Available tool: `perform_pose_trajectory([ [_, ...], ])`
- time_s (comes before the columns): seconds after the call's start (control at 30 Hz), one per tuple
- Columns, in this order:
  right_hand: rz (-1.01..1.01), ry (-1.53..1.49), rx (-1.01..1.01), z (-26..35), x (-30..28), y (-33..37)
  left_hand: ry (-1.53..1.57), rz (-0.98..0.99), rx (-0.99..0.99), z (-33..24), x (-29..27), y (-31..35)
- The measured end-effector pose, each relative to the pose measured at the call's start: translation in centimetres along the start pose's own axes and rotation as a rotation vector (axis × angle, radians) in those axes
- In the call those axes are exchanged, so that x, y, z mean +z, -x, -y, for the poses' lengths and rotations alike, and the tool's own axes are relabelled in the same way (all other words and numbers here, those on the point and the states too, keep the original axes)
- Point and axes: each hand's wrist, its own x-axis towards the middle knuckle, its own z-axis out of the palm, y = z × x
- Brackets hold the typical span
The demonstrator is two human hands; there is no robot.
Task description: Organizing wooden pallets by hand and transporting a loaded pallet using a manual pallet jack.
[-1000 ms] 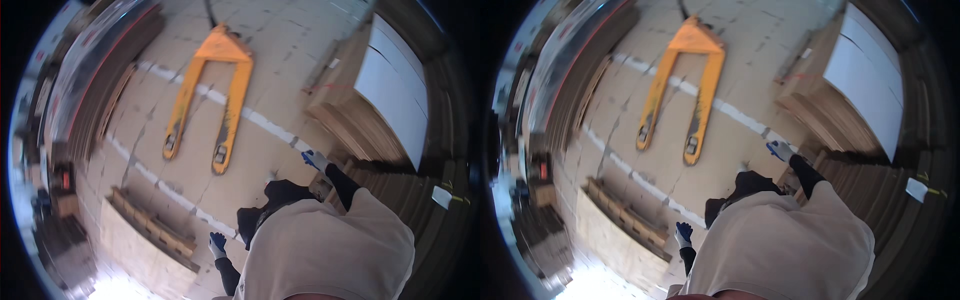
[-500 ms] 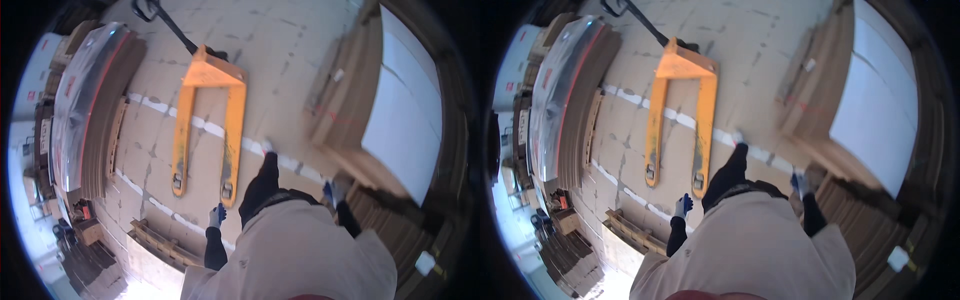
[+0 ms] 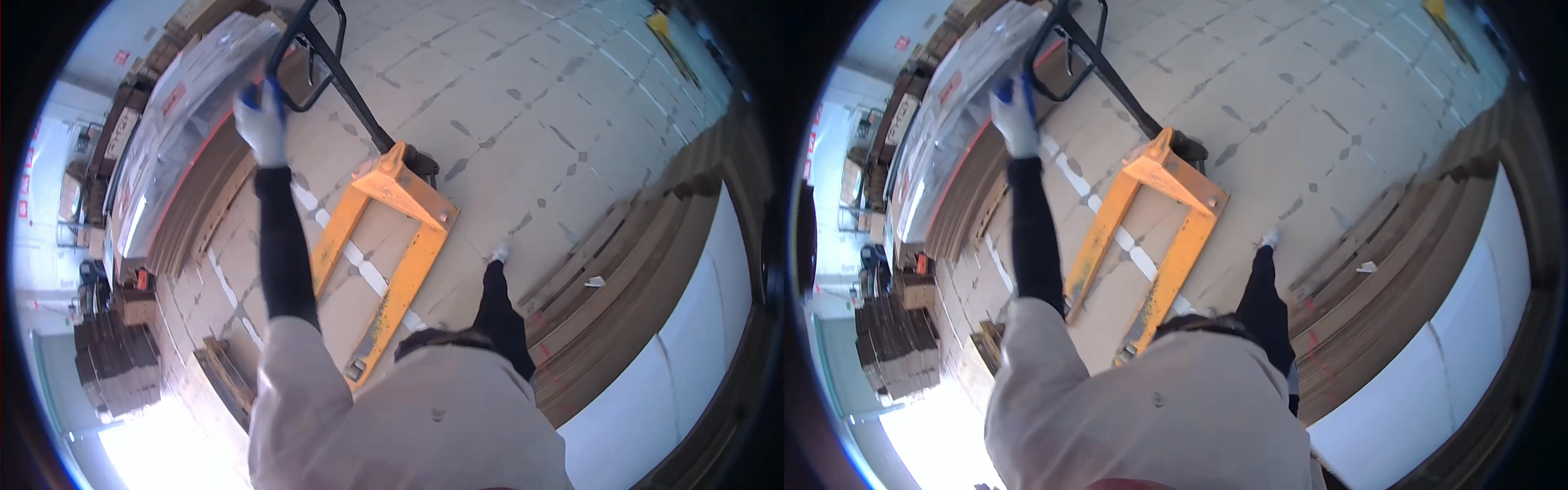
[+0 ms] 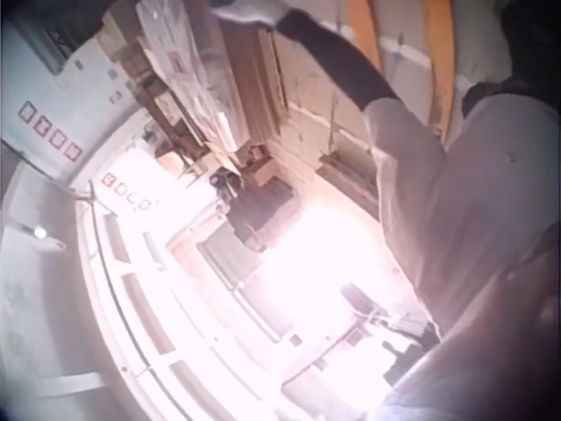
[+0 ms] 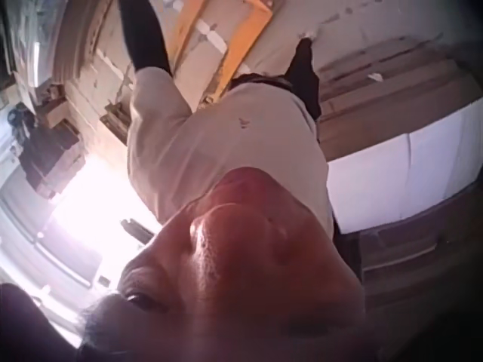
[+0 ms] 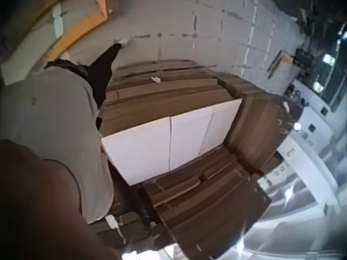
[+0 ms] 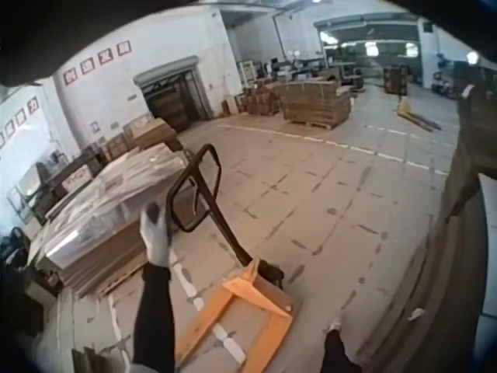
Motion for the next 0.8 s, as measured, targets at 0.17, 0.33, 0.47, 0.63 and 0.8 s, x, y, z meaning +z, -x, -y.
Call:
perform_pose_trajectory([
  [0.17,0.165,0.232,-0.102,13.2,4.6,-11.6,-0.335,0.264,-0.248,5.1,4.0,-10.5],
  [0.33,0.281,0.2,-0.176,37.2,14.9,-17.6,-0.687,0.382,-0.346,8.4,7.1,-10.7],
  [0.47,0.327,0.265,-0.155,53.6,22.5,-24.8,-0.917,0.396,-0.002,7.8,10.8,-14.0],
  [0.63,0.284,0.366,-0.179,63.0,33.9,-30.0,-1.227,0.417,-0.133,0.3,23.6,-15.7],
  [0.8,0.407,0.615,0.067,68.4,43.0,-33.9,-1.157,0.326,-0.11,1.7,33.3,-18.7],
])
